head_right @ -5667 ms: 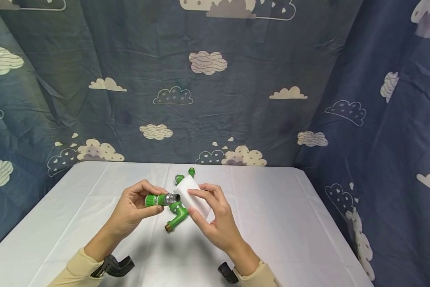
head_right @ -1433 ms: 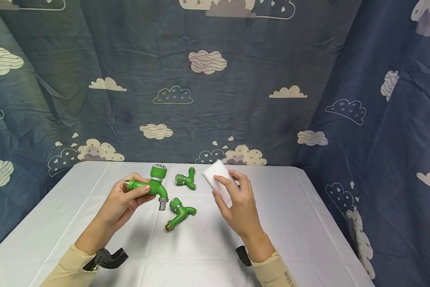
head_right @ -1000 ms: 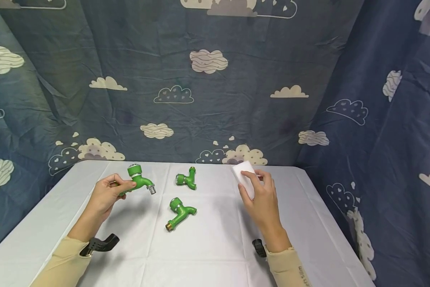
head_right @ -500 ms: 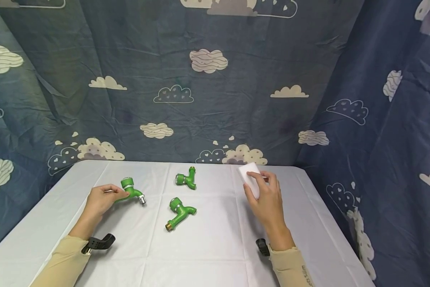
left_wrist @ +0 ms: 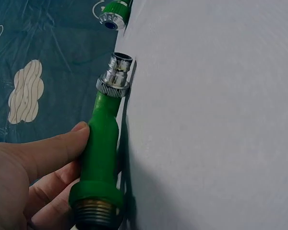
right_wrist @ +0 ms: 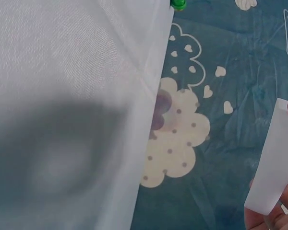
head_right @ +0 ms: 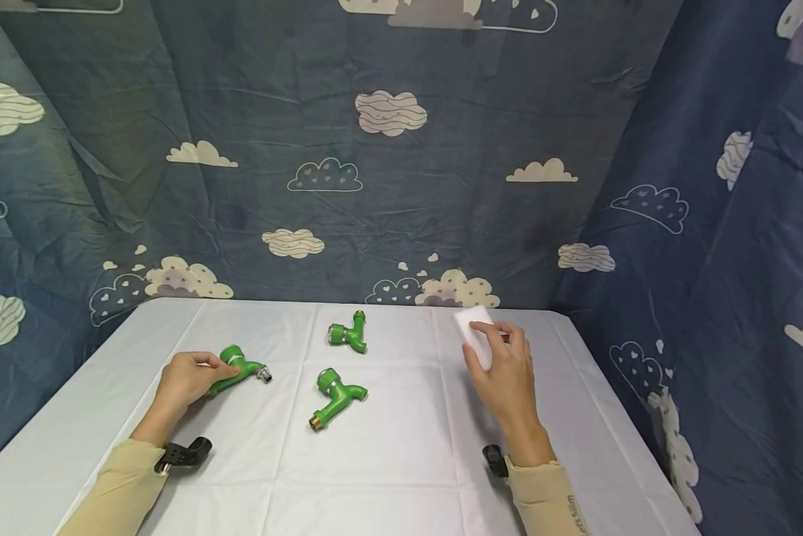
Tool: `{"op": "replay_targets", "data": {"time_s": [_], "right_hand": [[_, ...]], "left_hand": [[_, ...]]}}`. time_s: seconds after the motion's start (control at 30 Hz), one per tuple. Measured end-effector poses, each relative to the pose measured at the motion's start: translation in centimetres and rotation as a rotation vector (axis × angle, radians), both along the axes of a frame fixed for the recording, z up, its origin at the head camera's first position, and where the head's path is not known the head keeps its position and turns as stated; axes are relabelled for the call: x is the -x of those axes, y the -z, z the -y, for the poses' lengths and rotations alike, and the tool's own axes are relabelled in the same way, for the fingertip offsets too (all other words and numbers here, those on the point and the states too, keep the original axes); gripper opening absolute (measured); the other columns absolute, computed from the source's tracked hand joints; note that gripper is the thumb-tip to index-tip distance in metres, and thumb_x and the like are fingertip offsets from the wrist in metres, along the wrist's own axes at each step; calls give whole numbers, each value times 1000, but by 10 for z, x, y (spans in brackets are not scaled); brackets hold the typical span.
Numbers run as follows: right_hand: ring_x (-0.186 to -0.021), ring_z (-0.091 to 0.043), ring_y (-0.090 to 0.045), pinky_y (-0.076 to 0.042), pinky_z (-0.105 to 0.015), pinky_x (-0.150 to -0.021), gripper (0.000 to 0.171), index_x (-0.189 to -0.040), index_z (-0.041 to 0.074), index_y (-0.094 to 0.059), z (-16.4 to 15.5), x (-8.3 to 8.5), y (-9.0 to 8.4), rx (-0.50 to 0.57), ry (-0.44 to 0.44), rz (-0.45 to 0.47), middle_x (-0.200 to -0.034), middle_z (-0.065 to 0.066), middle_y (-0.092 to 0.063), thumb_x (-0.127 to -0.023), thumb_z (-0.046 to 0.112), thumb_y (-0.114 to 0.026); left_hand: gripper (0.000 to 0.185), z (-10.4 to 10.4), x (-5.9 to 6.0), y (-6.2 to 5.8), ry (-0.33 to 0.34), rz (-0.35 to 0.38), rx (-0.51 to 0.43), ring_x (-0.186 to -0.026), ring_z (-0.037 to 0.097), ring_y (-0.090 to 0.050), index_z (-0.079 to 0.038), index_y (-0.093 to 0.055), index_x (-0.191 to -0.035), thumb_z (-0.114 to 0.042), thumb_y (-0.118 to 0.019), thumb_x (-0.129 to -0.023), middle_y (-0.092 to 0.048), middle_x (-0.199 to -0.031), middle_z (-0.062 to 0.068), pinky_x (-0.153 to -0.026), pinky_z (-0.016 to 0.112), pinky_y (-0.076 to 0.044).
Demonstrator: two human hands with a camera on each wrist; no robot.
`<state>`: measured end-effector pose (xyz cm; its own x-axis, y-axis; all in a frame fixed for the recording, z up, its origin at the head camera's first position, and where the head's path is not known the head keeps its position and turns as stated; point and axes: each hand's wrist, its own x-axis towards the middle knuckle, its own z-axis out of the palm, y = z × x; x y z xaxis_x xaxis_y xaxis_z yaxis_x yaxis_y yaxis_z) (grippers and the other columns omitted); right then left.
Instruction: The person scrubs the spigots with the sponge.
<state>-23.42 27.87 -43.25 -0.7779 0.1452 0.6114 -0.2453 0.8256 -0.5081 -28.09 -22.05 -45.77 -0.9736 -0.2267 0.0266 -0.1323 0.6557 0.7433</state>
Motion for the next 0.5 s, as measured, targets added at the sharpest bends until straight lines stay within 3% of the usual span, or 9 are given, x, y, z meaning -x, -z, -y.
{"op": "replay_targets", "data": {"time_s": [0.27,0.5], "right_hand": [[-123,-51,-54,-50,-69,-96,42,-140,10,-65,-15,0,5,-28,124,154,-140,-31,-50,-101,22,-74],[-115,-58,-54,-51,-68,-82,53,-150,8,-54,-32,-3,14,-62,224,343,-136,-39,-46,-103,29,-67]], "left_hand": [[29,3,0,-1,49,-18,74,-72,22,-60,-8,-80,-77,-33,-92,-84,-72,-69,-1,-56,29,-44],[33,3,-2,-6,69,28,94,-77,24,-58,-10,-75,-73,-36,-91,-84,-67,-71,0,-59,30,-41]]}}
